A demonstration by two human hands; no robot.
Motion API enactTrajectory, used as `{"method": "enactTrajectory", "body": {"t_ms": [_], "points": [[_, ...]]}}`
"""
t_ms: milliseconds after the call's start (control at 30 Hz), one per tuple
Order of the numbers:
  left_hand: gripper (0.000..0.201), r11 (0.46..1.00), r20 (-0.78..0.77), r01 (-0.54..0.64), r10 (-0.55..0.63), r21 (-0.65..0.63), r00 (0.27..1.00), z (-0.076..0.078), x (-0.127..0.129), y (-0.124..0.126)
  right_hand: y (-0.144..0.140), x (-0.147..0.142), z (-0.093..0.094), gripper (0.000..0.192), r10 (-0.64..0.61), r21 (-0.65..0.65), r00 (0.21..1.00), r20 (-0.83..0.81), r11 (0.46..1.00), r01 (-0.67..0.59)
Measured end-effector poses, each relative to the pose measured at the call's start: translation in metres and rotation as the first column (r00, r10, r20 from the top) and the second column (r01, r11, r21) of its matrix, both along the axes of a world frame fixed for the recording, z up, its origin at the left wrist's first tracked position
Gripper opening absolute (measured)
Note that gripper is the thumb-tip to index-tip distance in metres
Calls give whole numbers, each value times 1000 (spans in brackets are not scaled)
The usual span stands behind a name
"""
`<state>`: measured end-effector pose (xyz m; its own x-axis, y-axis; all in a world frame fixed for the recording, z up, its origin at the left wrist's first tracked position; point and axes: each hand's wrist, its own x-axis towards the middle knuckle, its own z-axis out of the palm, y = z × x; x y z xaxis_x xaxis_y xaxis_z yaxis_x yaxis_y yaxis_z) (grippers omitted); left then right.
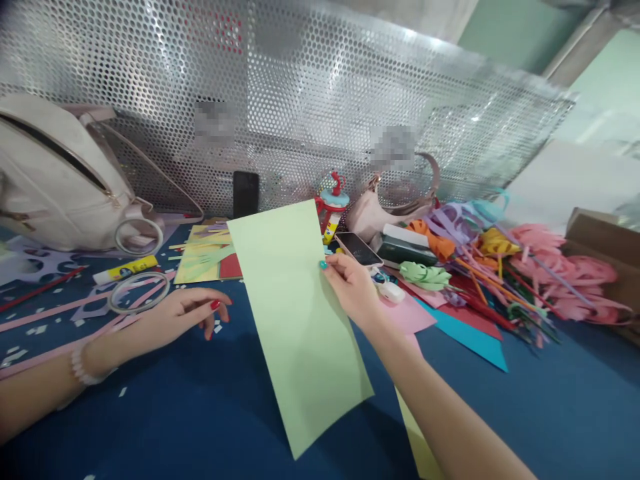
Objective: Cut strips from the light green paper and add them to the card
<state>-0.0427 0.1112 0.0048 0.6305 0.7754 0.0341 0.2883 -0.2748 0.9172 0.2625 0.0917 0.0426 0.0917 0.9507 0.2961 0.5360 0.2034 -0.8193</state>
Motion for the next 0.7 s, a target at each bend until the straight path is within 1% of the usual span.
{"method": "enactTrajectory", "body": {"t_ms": [67, 133, 200, 267, 333, 400, 467, 500, 533, 567, 600, 633, 700], "points": [[38, 999, -4, 36, -36, -16, 999, 1, 3, -4, -1, -7, -7, 25, 25, -107, 998, -53, 994, -30], [40, 994, 11, 103, -102, -32, 995, 1, 6, -10, -2, -18, -19, 24, 45, -166, 996, -77, 984, -58], [47, 985, 30, 160, -158, -60, 987, -1, 10, -16, -3, -28, -30, 24, 30, -160, 995, -98, 986, -46], [61, 978, 56, 167, -161, -123, 985, -3, 14, -23, -6, -35, -37, 24, -22, -135, 992, -125, 991, 5], [71, 978, 66, 117, -107, -172, 992, -4, 17, -28, -9, -37, -36, 26, -69, -83, 989, -134, 995, 58], [70, 985, 29, 61, -57, -161, 998, 1, 16, -30, -12, -35, -29, 29, -47, 15, 996, -82, 999, 48], [64, 996, -98, 33, -41, -82, 994, 13, 12, -27, -14, -31, -17, 26, 43, 167, 996, 77, 984, -55], [62, 999, -201, 23, -27, -22, 979, 19, 9, -24, -16, -28, -10, 24, 85, 238, 978, 192, 963, -130], [61, 998, -290, 54, -49, 9, 956, 26, 5, -20, -17, -26, -4, 24, 110, 293, 942, 316, 933, -207], [59, 993, -336, 114, -101, 18, 936, 32, 0, -16, -19, -23, 2, 25, 130, 314, 887, 443, 904, -289], [58, 986, -378, 159, -129, 49, 917, 36, -5, -11, -21, -20, 7, 28, 159, 296, 805, 572, 875, -383], [58, 973, -421, 211, -153, 95, 894, 38, -10, -7, -24, -17, 10, 32, 185, 248, 700, 690, 848, -469], [58, 938, -499, 307, -192, 159, 845, 37, -17, 1, -33, -15, 11, 41, 210, 125, 457, 864, 790, -600]]}}
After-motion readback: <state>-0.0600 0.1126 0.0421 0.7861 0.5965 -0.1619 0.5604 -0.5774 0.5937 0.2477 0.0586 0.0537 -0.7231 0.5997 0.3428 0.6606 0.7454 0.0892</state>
